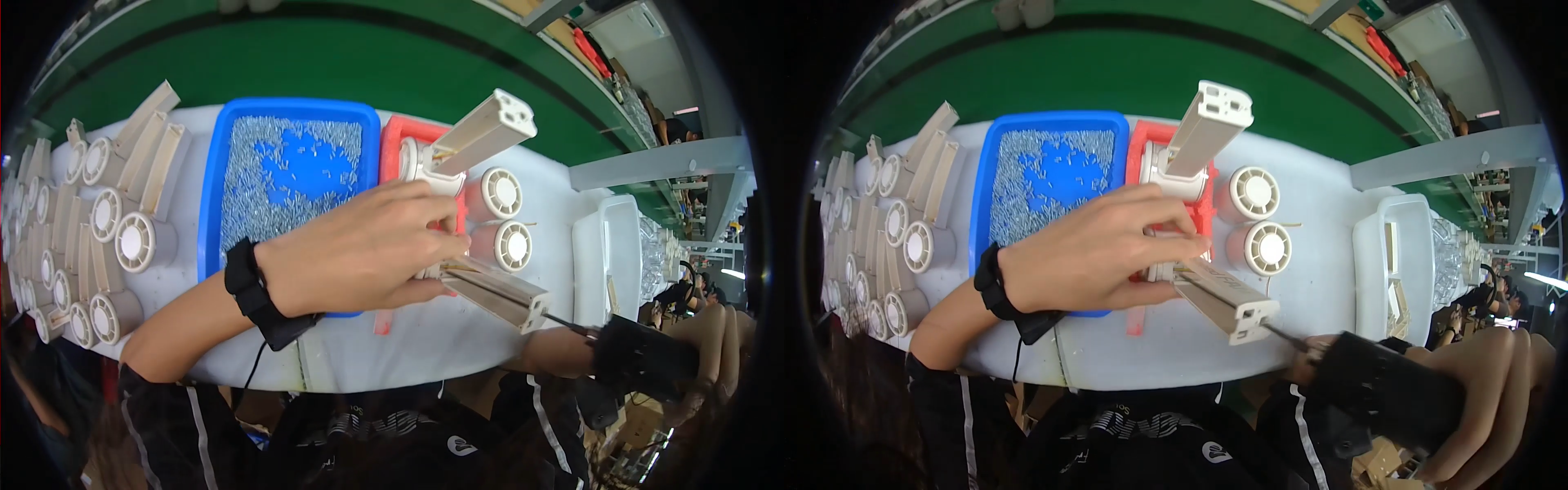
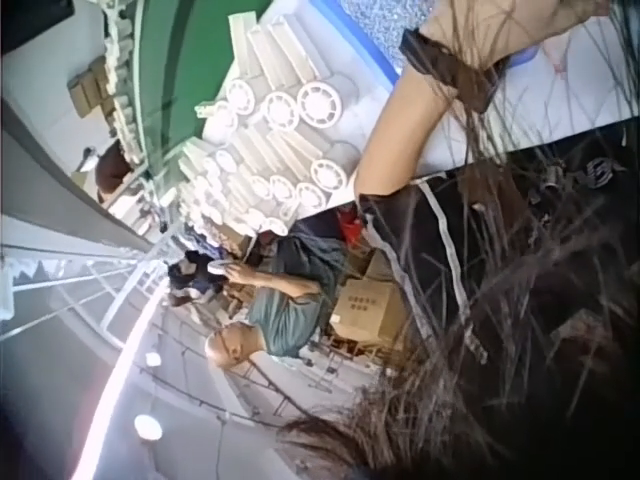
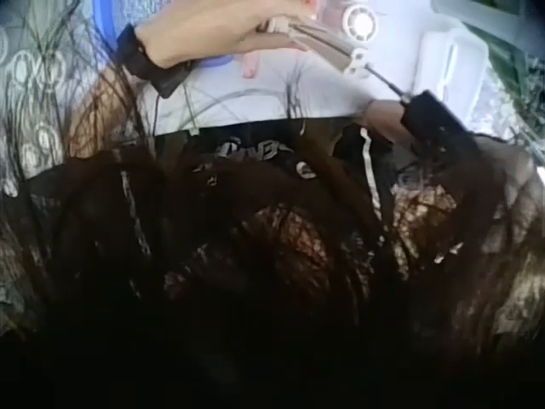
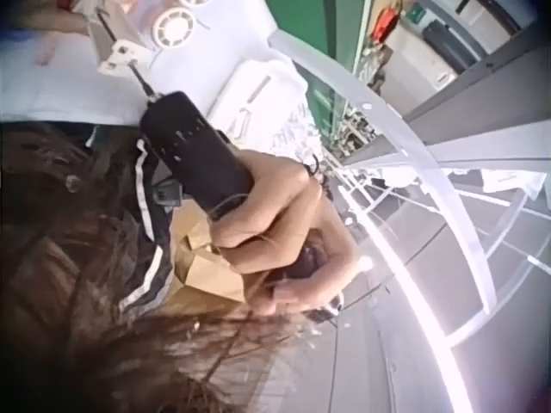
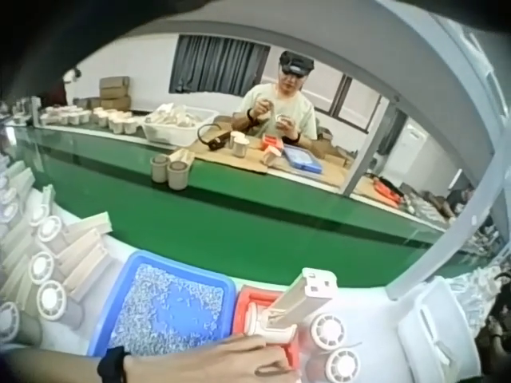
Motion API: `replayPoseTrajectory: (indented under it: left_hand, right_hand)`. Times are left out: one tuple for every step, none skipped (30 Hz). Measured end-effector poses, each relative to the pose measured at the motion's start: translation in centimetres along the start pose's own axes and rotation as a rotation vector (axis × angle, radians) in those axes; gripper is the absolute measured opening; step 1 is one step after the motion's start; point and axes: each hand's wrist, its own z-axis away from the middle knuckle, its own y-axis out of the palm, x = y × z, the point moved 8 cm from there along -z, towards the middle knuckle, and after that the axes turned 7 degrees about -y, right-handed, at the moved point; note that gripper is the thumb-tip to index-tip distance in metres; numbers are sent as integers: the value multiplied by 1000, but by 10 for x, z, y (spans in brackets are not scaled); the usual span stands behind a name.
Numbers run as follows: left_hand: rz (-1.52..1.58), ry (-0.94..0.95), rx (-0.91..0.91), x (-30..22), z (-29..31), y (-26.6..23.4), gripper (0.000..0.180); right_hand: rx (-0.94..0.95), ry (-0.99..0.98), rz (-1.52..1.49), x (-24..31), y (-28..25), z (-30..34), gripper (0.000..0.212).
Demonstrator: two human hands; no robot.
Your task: The person picks up a plastic housing and a motor, inserts the motor into the housing, and fits a second housing piece on top. They then use a power screwdriver to drive screws into the assembly and place the completed unit into a red tray.
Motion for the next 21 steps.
replayPoseTrajectory:
  left_hand:
    - [16, -15, 11, 4, -2, -1, 45]
    - [10, 42, 12, -9, -10, -10, 45]
    - [39, 45, 40, -9, -13, -15, 44]
    - [49, 24, 59, -10, -11, -25, 43]
    - [60, 2, 77, -11, -9, -34, 42]
    - [49, 3, 76, -5, -9, -42, 42]
    - [50, -69, -16, 8, -10, -58, 41]
    - [47, -104, -62, 15, -14, -59, 40]
    - [58, -106, -100, 17, -24, -61, 39]
    - [8, -100, -264, 23, -26, -60, 38]
    - [-31, -89, -426, 27, -31, -58, 38]
    - [-54, -76, -509, 29, -29, -60, 38]
    - [-95, -89, -592, 33, -24, -63, 38]
    - [-74, -115, -483, 34, -28, -58, 38]
    - [-54, -143, -374, 35, -32, -51, 38]
    - [-35, -173, -265, 37, -34, -43, 38]
    - [-34, -170, -263, 36, -34, -44, 38]
    - [-29, -170, -259, 35, -33, -44, 38]
    - [-25, -171, -259, 35, -33, -44, 38]
    - [-20, -173, -259, 35, -33, -44, 38]
    - [-20, -174, -262, 36, -33, -44, 38]
  right_hand:
    - [-10, -15, 45, 9, -5, -1, 13]
    - [1, -51, 130, 36, 4, -13, 13]
    - [-2, -75, 175, 55, 2, -15, 13]
    - [-5, -111, 184, 72, -1, -17, 13]
    - [-9, -142, 190, 88, -3, -18, 12]
    - [-12, -162, 215, 96, -7, -15, 12]
    - [-19, -172, 236, 102, -13, -11, 12]
    - [-28, -176, 258, 108, -19, -9, 12]
    - [-28, -183, 326, 117, -16, -9, 12]
    - [-31, -191, 342, 120, -16, -7, 12]
    - [-31, -191, 356, 120, -17, -4, 12]
    - [-36, -193, 372, 118, -18, 0, 12]
    - [-46, -192, 352, 113, -29, 6, 12]
    - [-52, -189, 360, 111, -29, 10, 12]
    - [-56, -190, 373, 109, -30, 12, 13]
    - [-57, -187, 374, 105, -31, 14, 13]
    - [-56, -181, 372, 102, -29, 14, 13]
    - [-59, -175, 370, 97, -30, 14, 13]
    - [-55, -174, 367, 94, -30, 14, 13]
    - [-59, -172, 364, 94, -31, 15, 13]
    - [-61, -171, 365, 93, -31, 15, 13]
